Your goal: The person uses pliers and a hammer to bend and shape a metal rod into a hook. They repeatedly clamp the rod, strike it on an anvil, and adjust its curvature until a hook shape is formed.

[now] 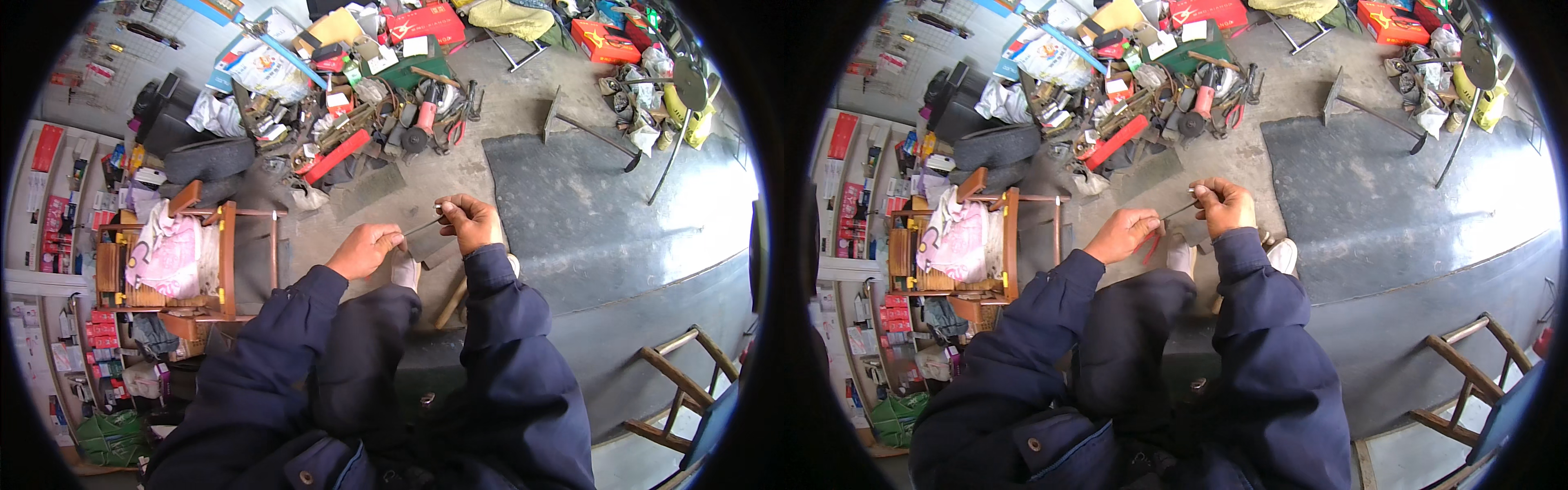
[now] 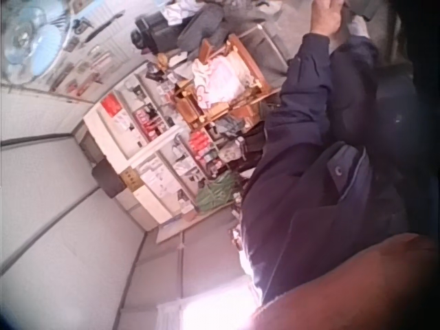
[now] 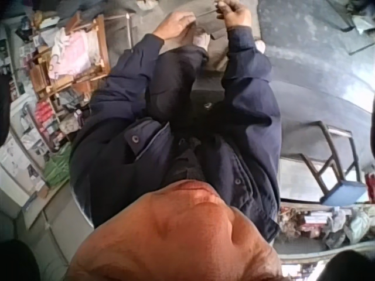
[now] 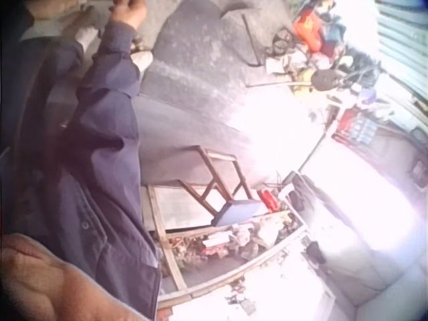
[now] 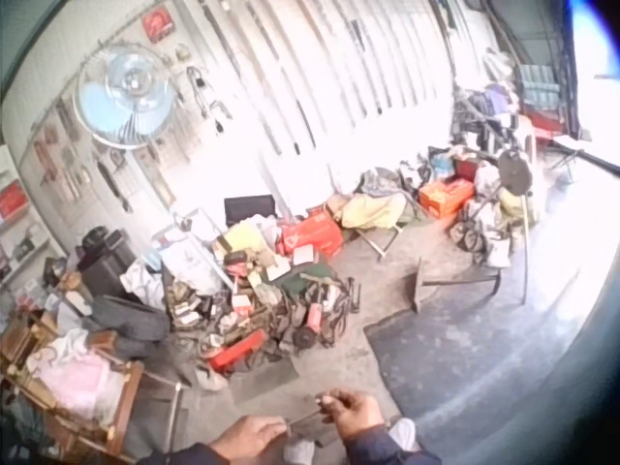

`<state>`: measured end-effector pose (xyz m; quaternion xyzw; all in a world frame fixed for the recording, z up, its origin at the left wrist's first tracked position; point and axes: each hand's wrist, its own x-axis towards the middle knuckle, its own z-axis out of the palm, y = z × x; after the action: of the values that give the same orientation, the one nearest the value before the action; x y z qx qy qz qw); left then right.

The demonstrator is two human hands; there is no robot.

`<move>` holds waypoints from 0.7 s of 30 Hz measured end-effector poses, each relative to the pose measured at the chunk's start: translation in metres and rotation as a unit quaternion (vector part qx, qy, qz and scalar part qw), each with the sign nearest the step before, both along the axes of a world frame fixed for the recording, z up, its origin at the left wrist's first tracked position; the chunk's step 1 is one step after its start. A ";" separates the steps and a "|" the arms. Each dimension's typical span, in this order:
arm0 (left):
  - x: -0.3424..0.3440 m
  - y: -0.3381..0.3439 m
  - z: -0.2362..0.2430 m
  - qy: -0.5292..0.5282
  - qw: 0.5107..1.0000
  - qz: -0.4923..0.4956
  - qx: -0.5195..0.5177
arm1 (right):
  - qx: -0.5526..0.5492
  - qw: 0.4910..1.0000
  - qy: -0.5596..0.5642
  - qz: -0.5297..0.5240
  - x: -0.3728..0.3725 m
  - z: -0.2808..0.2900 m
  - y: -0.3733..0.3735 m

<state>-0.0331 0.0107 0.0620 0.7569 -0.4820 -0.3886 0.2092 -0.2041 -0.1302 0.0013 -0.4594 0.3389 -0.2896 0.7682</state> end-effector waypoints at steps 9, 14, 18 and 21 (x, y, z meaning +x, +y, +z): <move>0.027 0.006 -0.105 0.077 0.992 0.022 -0.094 | -0.029 0.990 0.134 0.039 0.005 -0.039 0.003; 0.060 0.040 -0.202 -0.033 0.997 0.056 -0.040 | -0.066 0.944 0.316 0.067 -0.032 -0.121 0.015; 0.063 0.072 -0.276 -0.049 0.992 0.118 -0.014 | -0.086 0.873 0.467 0.112 -0.069 -0.204 0.054; 0.063 0.080 -0.314 -0.065 0.992 0.108 -0.010 | -0.169 0.798 0.553 0.167 -0.089 -0.250 0.086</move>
<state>0.0302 0.0907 -0.2520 0.8259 -0.4139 -0.3093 0.2259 -0.2928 -0.0437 -0.2484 -0.7138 0.5696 0.0938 0.3966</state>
